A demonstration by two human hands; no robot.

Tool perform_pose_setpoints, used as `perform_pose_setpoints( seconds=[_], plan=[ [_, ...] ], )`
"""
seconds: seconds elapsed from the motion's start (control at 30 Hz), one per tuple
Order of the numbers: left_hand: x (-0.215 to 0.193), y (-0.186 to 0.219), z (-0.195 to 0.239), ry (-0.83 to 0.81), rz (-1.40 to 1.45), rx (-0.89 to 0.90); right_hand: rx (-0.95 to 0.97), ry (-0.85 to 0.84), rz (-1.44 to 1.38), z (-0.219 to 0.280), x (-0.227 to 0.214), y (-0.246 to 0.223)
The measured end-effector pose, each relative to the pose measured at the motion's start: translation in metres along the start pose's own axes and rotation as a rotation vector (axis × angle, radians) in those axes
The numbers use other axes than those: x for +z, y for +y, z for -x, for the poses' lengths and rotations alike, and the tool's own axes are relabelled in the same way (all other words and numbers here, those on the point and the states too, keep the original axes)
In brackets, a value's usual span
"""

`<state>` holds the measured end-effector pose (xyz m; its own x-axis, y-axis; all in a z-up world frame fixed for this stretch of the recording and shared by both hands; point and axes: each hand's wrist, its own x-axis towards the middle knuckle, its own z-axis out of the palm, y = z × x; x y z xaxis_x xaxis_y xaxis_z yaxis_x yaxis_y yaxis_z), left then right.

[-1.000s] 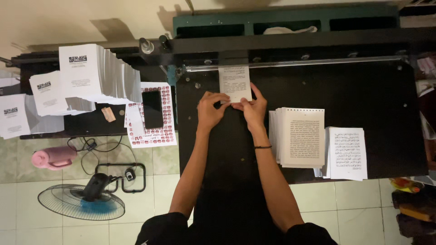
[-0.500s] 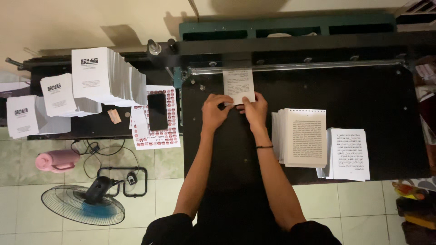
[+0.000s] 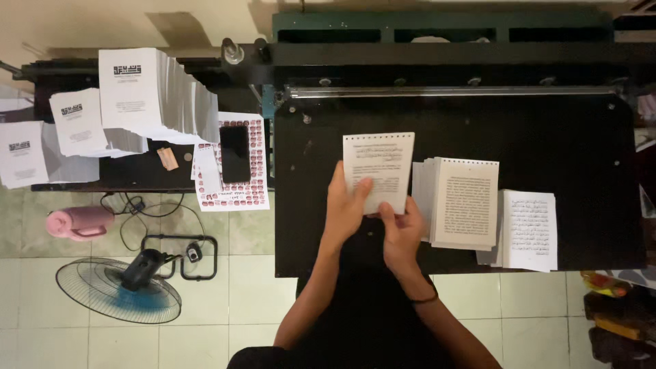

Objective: The person repeatedly picks up a small stack of papers, aligns them, and staples them using a manual stapler on a black table. The person then places the stapled stack back on the table and repeats the process with the next stack.

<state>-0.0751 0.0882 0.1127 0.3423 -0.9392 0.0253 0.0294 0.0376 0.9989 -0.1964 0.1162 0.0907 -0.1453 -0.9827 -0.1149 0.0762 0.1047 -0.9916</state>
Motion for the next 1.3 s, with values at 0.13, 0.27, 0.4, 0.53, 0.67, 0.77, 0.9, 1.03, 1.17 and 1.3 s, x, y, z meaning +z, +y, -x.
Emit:
perform_pose_setpoints(
  seconds=[0.13, 0.27, 0.4, 0.53, 0.67, 0.77, 0.9, 1.03, 1.17, 1.3],
  plan=[
    [0.000, 0.036, 0.008, -0.055, 0.085, -0.006, -0.083, 0.045, 0.024, 0.006, -0.002, -0.026],
    [0.009, 0.056, 0.018, -0.180, 0.173, -0.010, -0.159, -0.029, -0.426, 0.012, 0.002, -0.052],
    [0.030, 0.009, 0.033, -0.229, 0.260, -0.035, -0.735, 0.223, 0.285, 0.018, -0.062, 0.039],
    [0.028, 0.038, 0.048, -0.404, 0.440, -0.013, -1.165, 0.070, 0.628, 0.016, -0.055, -0.063],
    [0.033, 0.019, 0.065, -0.591, 0.611, -0.034, -1.238, 0.048, 0.784, 0.014, -0.068, -0.048],
    [0.032, 0.028, 0.060, -0.593, 0.564, 0.012, -1.217, 0.017, 0.822, 0.012, -0.073, -0.051],
    [0.041, 0.026, 0.059, -0.643, 0.589, 0.044, -1.129, -0.367, 0.674, 0.003, -0.094, -0.081],
    [0.041, 0.059, 0.049, -0.633, 0.590, 0.008, -1.336, 0.750, 1.251, 0.006, -0.113, -0.033],
    [0.051, 0.047, 0.047, -0.393, 0.418, 0.008, -1.284, 0.348, 0.839, -0.007, -0.105, -0.083],
    [0.067, 0.039, 0.046, -0.319, 0.317, -0.015, -0.469, -0.227, 1.088, 0.012, -0.106, -0.065]
  ],
)
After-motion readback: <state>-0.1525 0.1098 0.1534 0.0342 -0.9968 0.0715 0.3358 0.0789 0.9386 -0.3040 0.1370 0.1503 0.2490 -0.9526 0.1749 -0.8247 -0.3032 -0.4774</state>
